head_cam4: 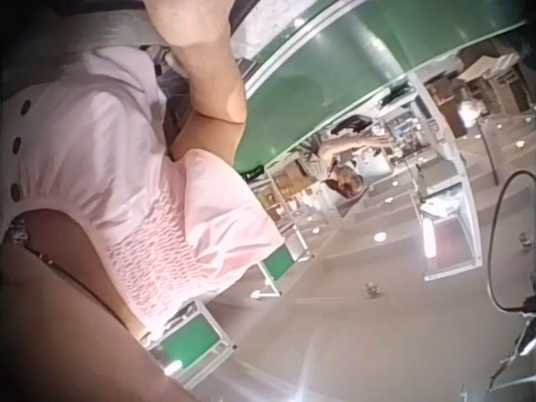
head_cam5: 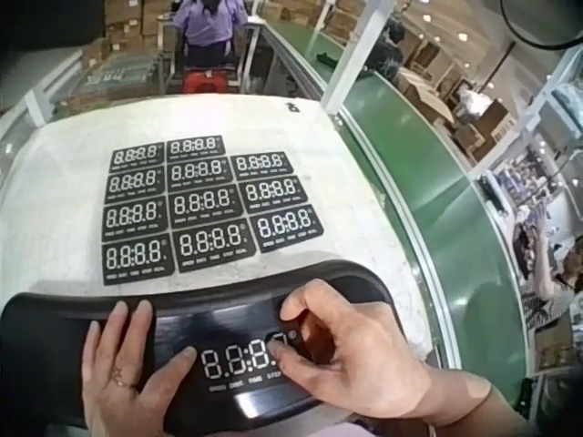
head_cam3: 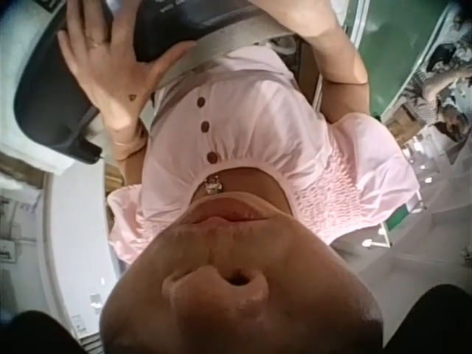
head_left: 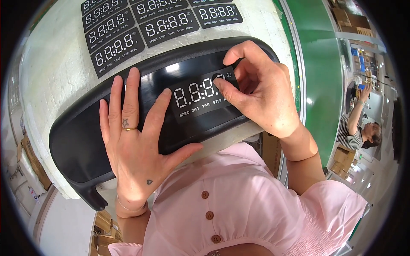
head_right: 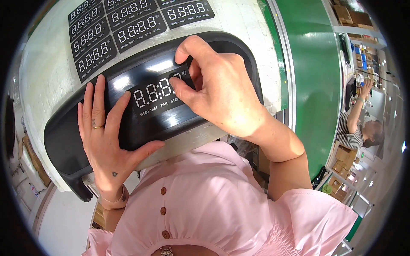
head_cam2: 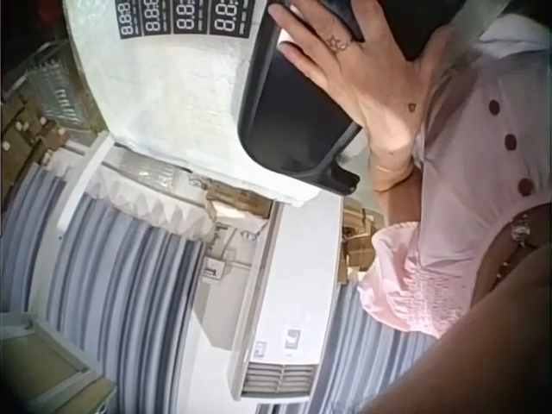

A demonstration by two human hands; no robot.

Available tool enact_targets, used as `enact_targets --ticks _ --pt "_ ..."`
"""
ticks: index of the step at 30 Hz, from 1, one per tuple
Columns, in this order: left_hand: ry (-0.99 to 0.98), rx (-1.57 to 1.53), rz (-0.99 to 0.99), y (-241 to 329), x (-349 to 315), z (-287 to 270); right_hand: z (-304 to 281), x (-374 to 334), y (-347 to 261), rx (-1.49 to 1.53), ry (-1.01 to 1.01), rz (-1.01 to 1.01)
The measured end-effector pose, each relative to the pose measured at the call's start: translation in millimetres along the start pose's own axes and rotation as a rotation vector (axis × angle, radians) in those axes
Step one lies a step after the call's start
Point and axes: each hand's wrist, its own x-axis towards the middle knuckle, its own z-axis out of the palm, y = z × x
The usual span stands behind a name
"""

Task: Assembling and inspecting digital display panels for fitness equipment on an assembly line.

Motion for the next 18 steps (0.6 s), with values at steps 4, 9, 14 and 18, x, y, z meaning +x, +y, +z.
enact_targets --ticks 4,9,14,18 --pt "-0.007 0.008 -0.003 -0.5 -0.6 -0.5 -0.8 -0.4 -1.8 -0.068 -0.028 -0.024" --pt "-0.004 0.013 0.014 -2.4 -0.9 -0.1 -0.5 -3.7 -2.4 -0.038 -0.022 -0.026" --pt "0.002 0.017 0.029 -2.6 -0.1 1.6 -0.1 -4.9 -1.8 -0.066 -0.007 -0.041" --pt "0.007 0.008 0.043 -3.4 -1.0 2.1 -3.5 -3.5 -5.3 -0.070 -0.062 0.073"
